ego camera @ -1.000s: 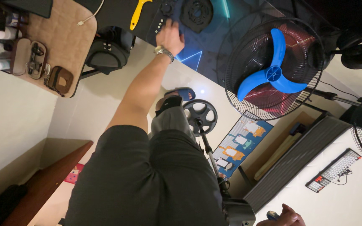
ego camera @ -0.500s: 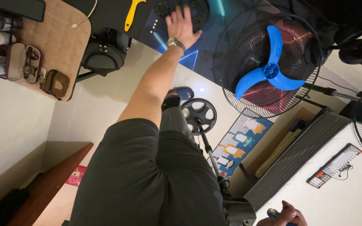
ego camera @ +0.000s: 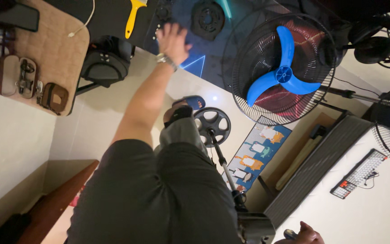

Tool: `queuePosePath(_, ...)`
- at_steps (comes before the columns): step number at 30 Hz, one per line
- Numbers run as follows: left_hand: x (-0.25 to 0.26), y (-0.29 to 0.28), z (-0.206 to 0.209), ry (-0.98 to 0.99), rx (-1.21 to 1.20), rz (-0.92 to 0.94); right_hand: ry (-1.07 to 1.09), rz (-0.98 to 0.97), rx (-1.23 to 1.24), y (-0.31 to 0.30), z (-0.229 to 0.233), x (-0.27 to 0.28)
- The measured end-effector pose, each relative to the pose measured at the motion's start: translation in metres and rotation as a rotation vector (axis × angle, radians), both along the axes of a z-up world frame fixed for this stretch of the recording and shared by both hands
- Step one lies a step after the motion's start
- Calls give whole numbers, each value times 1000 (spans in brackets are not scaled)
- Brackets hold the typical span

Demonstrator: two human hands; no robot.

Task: The person uses a screwdriver to remove screws from a black plastic housing, then picks up a brush and cleans the housing. The person handles the housing and a fan motor assembly, placing parts on a nearby table.

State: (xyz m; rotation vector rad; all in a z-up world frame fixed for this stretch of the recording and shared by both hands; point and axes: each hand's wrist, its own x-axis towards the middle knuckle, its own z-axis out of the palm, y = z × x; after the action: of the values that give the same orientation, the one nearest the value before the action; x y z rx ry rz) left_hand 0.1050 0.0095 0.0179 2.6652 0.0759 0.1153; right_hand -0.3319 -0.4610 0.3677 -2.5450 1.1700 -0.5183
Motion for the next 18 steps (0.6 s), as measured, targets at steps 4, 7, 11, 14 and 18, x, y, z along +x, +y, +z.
queuePosePath(4,-8,27,-30,23,55,-147,-171,186,81,-3,-8,-7)
queuePosePath(7,8,34,-42,-199,73,-96,-220,192,-24,-13,-21,-13)
queuePosePath(11,38,37,-42,-221,-47,-109,-222,182,106,-7,-14,-3)
queuePosePath(14,47,37,-35,-154,-26,-137,-153,75,56,18,-2,1)
queuePosePath(18,52,45,-19,-183,-58,-147,-230,119,194,-2,-11,-5)
